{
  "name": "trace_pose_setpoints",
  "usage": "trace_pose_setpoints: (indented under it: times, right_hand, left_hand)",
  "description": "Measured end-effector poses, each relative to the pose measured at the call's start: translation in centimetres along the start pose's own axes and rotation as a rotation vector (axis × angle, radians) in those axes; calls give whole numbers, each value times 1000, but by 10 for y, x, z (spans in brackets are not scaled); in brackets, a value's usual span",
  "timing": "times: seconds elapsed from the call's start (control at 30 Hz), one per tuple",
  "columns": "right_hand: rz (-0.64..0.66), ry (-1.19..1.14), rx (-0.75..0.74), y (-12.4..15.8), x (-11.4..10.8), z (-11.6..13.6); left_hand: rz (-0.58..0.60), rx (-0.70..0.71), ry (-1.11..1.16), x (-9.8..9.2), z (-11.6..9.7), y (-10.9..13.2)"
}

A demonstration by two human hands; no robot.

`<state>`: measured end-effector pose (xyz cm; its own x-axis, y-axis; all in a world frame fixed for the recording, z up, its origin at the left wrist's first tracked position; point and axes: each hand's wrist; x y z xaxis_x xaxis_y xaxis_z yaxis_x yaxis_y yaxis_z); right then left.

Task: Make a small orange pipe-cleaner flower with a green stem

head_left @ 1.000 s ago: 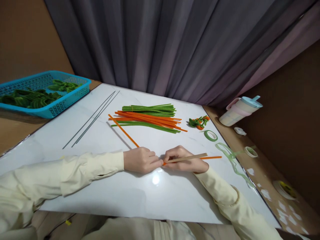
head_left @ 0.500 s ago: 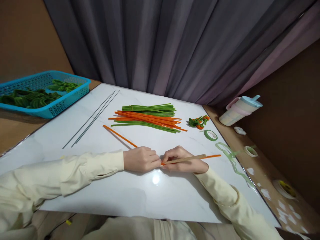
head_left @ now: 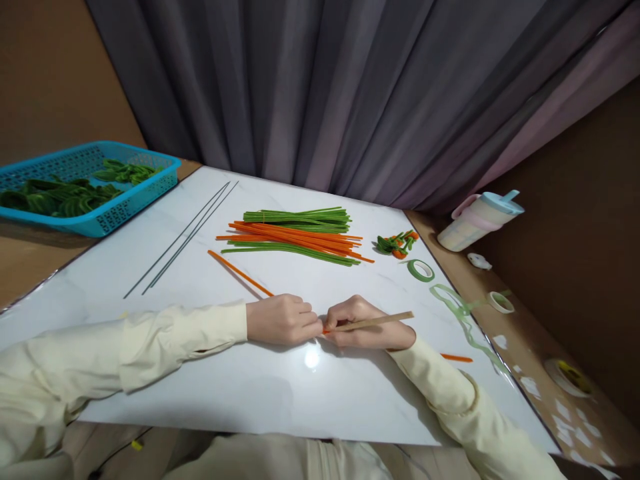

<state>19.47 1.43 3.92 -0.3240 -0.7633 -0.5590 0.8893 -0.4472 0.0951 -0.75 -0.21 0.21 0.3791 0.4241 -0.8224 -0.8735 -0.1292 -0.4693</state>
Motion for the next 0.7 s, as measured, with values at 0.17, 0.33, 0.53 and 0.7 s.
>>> trace_pose_setpoints:
  times: [0.17, 0.33, 0.53, 0.7]
  right_hand:
    - [-5, -68, 39, 1, -2, -3]
    - [35, -159, 60, 4, -5, -6]
    - [85, -353, 164, 5, -7, -3]
    - [38, -354, 165, 3, -3, -5]
  left_hand:
    - [-26, 5, 1, -1, 1, 0]
    - [-26, 22, -7, -3, 1, -1]
    - [-6, 21, 7, -5, 0, -1]
    - [-4, 15, 19, -4, 0, 0]
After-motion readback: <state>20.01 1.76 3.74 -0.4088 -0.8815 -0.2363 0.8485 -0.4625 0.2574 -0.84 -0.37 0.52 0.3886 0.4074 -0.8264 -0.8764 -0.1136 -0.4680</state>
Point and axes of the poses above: each hand's wrist, its own y-axis away from the middle knuckle, its own x-axis out of the palm, z = x × y, and after that the axes turned 3 degrees about z, right-handed
